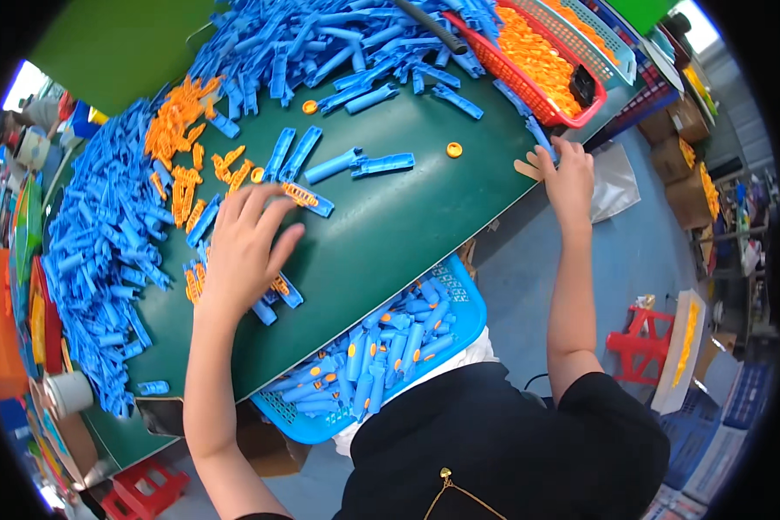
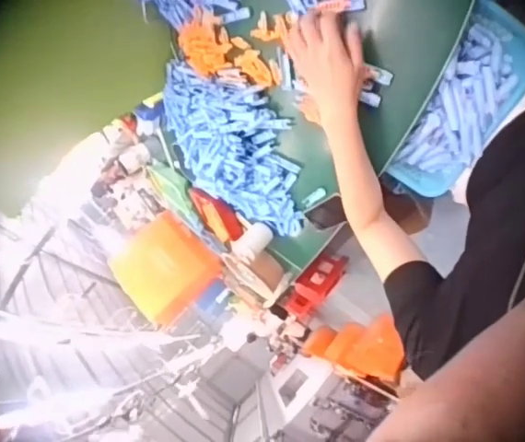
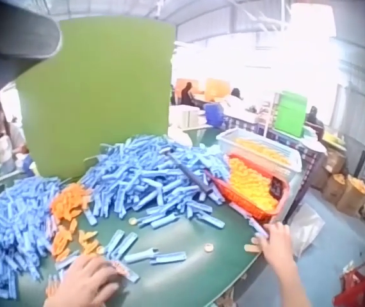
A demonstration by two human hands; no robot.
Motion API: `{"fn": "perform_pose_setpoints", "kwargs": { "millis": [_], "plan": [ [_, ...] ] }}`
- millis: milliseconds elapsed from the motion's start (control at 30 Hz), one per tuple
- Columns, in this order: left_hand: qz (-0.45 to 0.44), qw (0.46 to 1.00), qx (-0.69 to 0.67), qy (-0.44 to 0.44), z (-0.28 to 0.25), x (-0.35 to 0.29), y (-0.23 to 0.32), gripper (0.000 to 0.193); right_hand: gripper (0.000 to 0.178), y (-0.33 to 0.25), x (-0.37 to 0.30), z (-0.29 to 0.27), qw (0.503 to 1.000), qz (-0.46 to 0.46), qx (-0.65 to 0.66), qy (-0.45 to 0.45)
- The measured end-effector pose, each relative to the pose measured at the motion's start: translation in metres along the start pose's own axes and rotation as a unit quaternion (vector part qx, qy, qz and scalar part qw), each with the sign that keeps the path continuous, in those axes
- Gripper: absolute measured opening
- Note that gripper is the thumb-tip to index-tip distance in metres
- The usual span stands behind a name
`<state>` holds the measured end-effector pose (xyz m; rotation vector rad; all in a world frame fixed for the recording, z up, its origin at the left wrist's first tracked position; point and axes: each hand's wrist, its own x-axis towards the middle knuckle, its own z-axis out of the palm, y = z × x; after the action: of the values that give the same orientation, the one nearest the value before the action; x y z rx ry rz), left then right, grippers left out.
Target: Assembling small plastic toy components at a factory workbench.
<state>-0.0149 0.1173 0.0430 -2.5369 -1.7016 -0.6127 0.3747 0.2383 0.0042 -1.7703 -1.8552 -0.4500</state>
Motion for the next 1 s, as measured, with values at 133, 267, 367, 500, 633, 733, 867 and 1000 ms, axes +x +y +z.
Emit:
{"fn": "perform_pose_setpoints", "kwargs": {
  "millis": [133,267,367,500,633,733,867,1000],
  "plan": [
    [0.084,0.996,0.04,0.004,0.011,0.028,0.002,0.021,0.021,-0.006,-0.002,0.011,0.996,-0.005,0.09,-0.024],
    [0.089,0.996,0.025,0.002,0.013,0.028,-0.003,0.017,0.017,-0.077,-0.009,-0.02,0.901,-0.003,0.406,-0.155],
    [-0.016,0.994,-0.111,-0.011,0.005,0.019,0.015,0.018,0.02,-0.116,-0.018,-0.036,0.748,-0.064,0.513,-0.416],
    [-0.23,0.893,-0.385,0.036,0.001,-0.016,0.043,0.022,0.018,-0.158,-0.019,-0.029,0.744,-0.251,0.423,-0.452],
    [-0.337,0.727,-0.596,0.046,0.004,-0.037,0.059,0.04,0.027,-0.175,-0.025,-0.019,0.788,-0.27,0.403,-0.38],
    [-0.305,0.599,-0.738,0.067,0.005,-0.052,0.061,0.034,0.031,-0.183,-0.032,-0.019,0.8,-0.266,0.419,-0.336],
    [-0.339,0.44,-0.821,0.132,0.002,-0.054,0.08,0.027,0.033,-0.176,-0.046,-0.024,0.838,-0.255,0.396,-0.274],
    [-0.273,0.356,-0.885,0.127,0.018,-0.069,0.078,0.023,0.025,-0.162,-0.06,-0.022,0.87,-0.241,0.373,-0.212]
  ]
}}
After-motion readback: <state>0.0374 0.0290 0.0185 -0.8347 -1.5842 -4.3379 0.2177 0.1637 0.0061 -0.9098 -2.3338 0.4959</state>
